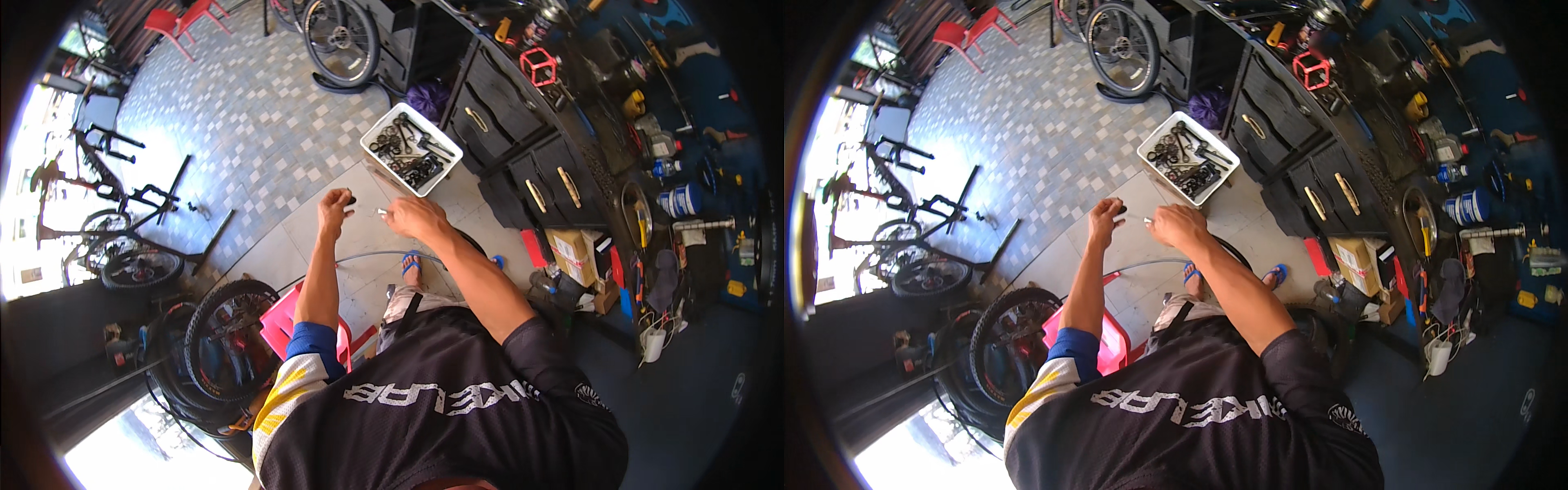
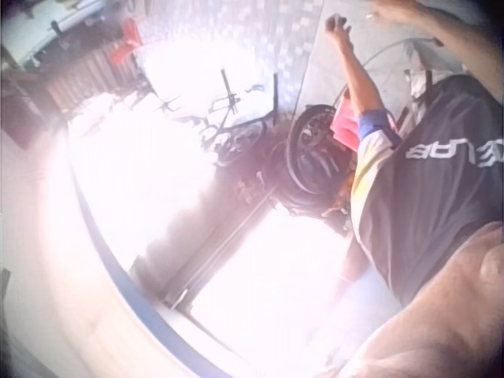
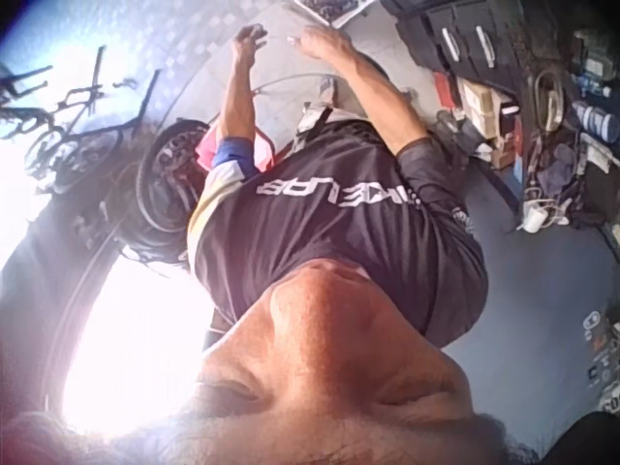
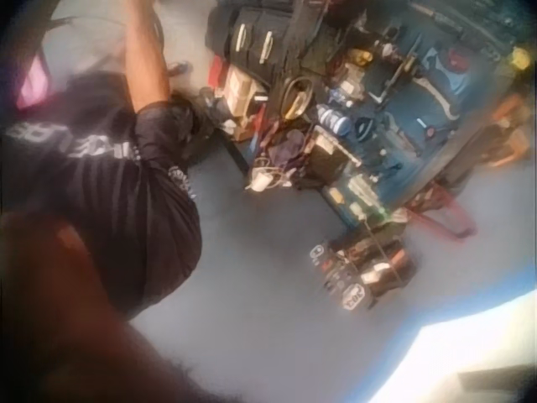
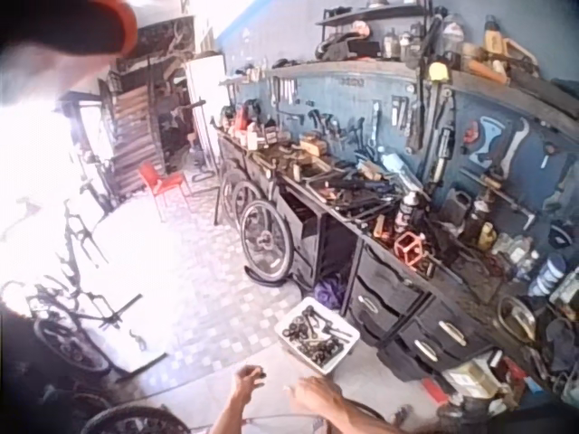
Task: The person scrubs small bicycle parts in a metal tray using a yellow brush and liquid. They then use a screwdriver to clean the interior of a small black cylindrical component and place it into a white plastic bin.
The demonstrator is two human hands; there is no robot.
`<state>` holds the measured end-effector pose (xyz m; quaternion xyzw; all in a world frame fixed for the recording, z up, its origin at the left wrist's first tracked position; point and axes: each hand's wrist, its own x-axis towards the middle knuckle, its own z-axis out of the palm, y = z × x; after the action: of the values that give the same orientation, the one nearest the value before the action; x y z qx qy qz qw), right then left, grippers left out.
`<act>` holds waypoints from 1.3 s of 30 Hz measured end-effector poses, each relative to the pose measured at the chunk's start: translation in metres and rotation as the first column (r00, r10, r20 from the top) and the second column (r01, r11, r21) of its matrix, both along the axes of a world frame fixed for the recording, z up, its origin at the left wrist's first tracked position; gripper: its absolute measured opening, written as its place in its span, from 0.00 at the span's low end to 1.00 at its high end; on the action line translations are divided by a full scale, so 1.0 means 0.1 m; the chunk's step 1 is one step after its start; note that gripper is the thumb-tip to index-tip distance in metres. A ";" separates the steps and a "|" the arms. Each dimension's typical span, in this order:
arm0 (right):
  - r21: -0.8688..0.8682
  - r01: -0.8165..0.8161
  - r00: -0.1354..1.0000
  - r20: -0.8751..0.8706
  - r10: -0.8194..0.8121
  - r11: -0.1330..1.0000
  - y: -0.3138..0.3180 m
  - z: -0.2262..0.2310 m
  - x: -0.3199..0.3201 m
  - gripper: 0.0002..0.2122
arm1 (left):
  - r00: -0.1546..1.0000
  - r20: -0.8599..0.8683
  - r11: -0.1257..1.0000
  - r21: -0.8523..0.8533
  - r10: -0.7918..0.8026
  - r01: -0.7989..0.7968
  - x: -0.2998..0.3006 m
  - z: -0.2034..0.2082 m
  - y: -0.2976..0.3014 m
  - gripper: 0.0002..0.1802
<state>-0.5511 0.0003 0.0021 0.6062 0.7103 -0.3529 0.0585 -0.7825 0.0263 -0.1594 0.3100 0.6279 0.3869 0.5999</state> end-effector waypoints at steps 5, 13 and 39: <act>-0.060 0.180 0.981 -0.060 -0.183 0.982 -0.37 -0.25 0.66 0.19 | 0.962 -0.215 0.985 -0.073 -0.167 0.155 0.49 -0.55 0.05 0.13; -0.271 0.499 0.862 0.060 -0.503 0.823 -1.70 -1.18 1.99 0.19 | 0.837 -0.317 0.894 -0.115 -0.445 0.432 1.91 -1.60 0.71 0.12; 0.123 0.842 0.527 -0.399 -0.750 0.526 -2.81 -0.64 4.18 0.20 | 0.824 -0.263 0.787 0.254 -0.503 0.562 4.81 0.29 0.40 0.13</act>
<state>-0.1336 -0.2806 -0.0621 0.8060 0.3933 -0.3135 -0.3120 -0.3019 0.0660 -0.1303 0.6019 0.4948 0.2684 0.5665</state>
